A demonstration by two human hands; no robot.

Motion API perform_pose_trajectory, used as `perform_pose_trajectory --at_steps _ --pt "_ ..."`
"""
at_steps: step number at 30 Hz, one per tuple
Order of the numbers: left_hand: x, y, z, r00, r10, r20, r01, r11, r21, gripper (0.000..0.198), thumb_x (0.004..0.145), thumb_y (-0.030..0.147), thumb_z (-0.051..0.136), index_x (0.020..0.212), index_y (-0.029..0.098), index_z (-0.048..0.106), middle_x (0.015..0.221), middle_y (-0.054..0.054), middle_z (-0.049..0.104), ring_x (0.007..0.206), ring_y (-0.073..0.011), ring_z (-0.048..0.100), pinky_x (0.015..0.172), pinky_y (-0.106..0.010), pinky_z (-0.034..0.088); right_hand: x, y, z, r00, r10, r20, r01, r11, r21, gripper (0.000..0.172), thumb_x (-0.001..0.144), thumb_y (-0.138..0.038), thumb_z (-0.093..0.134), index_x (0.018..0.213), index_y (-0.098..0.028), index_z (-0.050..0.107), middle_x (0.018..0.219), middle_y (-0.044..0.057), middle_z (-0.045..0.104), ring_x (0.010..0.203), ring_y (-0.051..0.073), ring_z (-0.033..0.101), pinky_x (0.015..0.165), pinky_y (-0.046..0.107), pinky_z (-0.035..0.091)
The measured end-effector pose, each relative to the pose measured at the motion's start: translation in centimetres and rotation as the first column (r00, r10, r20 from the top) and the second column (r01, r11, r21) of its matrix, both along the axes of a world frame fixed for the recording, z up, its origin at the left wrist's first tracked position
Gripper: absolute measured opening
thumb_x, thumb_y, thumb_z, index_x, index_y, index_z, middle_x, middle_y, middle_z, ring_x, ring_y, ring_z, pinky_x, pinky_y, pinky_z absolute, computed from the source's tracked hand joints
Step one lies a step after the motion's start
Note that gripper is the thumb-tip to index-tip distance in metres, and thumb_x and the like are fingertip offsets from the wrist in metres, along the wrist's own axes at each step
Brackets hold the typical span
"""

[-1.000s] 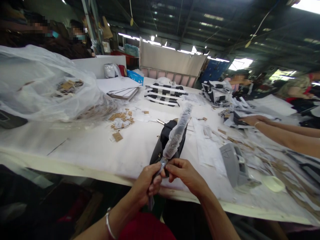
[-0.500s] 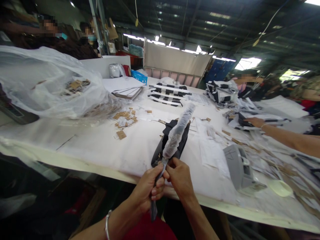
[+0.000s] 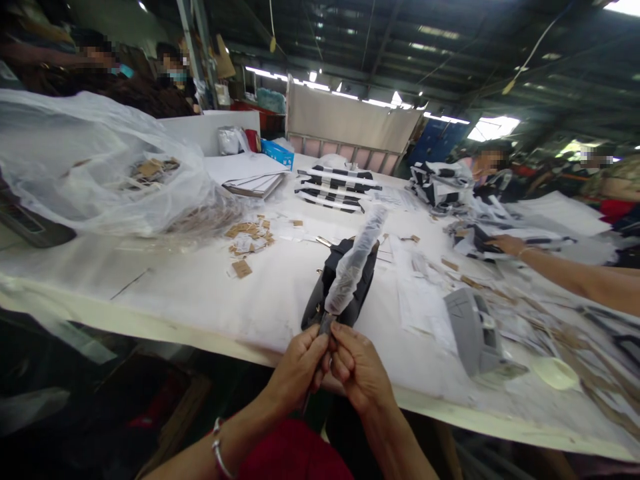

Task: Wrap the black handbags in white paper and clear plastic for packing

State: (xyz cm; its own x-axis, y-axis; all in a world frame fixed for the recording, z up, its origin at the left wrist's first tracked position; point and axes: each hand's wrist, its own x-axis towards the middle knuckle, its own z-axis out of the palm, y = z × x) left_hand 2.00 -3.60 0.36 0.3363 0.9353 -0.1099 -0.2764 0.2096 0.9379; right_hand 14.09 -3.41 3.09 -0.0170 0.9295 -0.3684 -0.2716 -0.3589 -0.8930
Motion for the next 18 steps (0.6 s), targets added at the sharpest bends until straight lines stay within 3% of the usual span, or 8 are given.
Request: perform_pose_trajectory --at_steps 2,4,6,8,10,12,15,18 --pt "-0.2 -0.1 0.2 0.999 -0.017 -0.043 0.018 1.000 0.007 0.026 0.092 0.044 0.043 0.087 0.019 0.050 0.055 0.007 0.047 0.035 -0.0071 0.036 0.035 -0.019 0.025 0.5 -0.1 0.9 0.913 -0.036 0.406 -0.023 0.990 0.141 0.036 0.073 -0.053 0.073 0.072 -0.018 0.066 0.038 -0.007 0.044 0.034 0.007 0.036 0.038 0.020 0.031" --pt "-0.3 -0.1 0.2 0.995 0.003 -0.103 0.002 0.999 0.049 0.020 0.093 0.037 0.041 0.094 0.020 0.052 0.056 0.008 0.046 0.038 -0.0079 0.036 0.039 -0.019 0.028 1.2 -0.3 2.4 0.638 -0.163 0.753 -0.138 0.938 0.319 0.032 0.079 -0.051 0.067 0.079 -0.020 0.073 0.052 0.000 0.062 0.044 0.012 0.052 0.046 0.022 0.038" --pt "-0.3 -0.2 0.3 0.987 0.054 -0.154 -0.035 0.992 0.122 0.016 0.092 0.029 0.042 0.099 0.021 0.054 0.058 0.008 0.046 0.044 -0.0088 0.040 0.046 -0.020 0.032 1.6 -0.5 4.3 0.375 -0.310 0.874 -0.330 0.836 0.438 0.029 0.083 -0.047 0.062 0.090 -0.023 0.076 0.063 0.002 0.070 0.051 0.014 0.058 0.052 0.023 0.041" --pt "-0.3 -0.2 0.4 0.975 0.111 -0.191 -0.074 0.979 0.189 0.014 0.092 0.026 0.044 0.097 0.021 0.055 0.062 0.006 0.048 0.051 -0.0101 0.044 0.053 -0.021 0.035 1.4 -0.2 5.9 0.210 -0.344 0.915 -0.534 0.744 0.402 0.031 0.087 -0.040 0.058 0.110 -0.026 0.074 0.066 0.002 0.072 0.051 0.014 0.060 0.053 0.024 0.039" --pt "-0.3 -0.2 0.4 0.962 0.153 -0.226 -0.100 0.968 0.232 0.012 0.092 0.026 0.045 0.095 0.020 0.055 0.065 0.004 0.050 0.057 -0.0117 0.047 0.057 -0.022 0.036 0.8 0.6 7.0 0.062 -0.282 0.957 -0.687 0.684 0.246 0.039 0.088 -0.032 0.056 0.125 -0.028 0.066 0.070 0.003 0.074 0.052 0.016 0.061 0.051 0.024 0.036" --pt "-0.3 -0.3 0.5 0.948 0.181 -0.263 -0.114 0.961 0.250 0.014 0.093 0.027 0.045 0.098 0.020 0.056 0.066 0.003 0.052 0.059 -0.0130 0.048 0.058 -0.024 0.035 0.1 1.7 7.7 -0.074 -0.202 0.977 -0.764 0.641 0.074 0.035 0.087 -0.025 0.056 0.119 -0.030 0.069 0.072 0.003 0.075 0.055 0.017 0.063 0.051 0.025 0.034" --pt "-0.5 -0.2 0.4 0.943 0.195 -0.271 -0.126 0.959 0.252 0.017 0.093 0.026 0.044 0.100 0.020 0.058 0.064 0.003 0.052 0.058 -0.0133 0.048 0.057 -0.024 0.034 -0.1 3.1 7.9 -0.136 -0.140 0.981 -0.801 0.598 -0.025 0.020 0.086 -0.021 0.057 0.089 -0.027 0.075 0.069 0.002 0.073 0.058 0.016 0.063 0.054 0.025 0.032" --pt "-0.9 0.2 0.4 0.976 0.141 -0.163 -0.109 0.975 0.194 0.015 0.091 0.028 0.045 0.090 0.019 0.057 0.061 0.005 0.048 0.053 -0.0108 0.044 0.052 -0.022 0.033 0.9 3.7 7.6 -0.061 -0.133 0.989 -0.842 0.538 0.020 0.020 0.089 -0.024 0.055 0.082 -0.025 0.074 0.072 0.002 0.073 0.060 0.014 0.061 0.057 0.024 0.033"
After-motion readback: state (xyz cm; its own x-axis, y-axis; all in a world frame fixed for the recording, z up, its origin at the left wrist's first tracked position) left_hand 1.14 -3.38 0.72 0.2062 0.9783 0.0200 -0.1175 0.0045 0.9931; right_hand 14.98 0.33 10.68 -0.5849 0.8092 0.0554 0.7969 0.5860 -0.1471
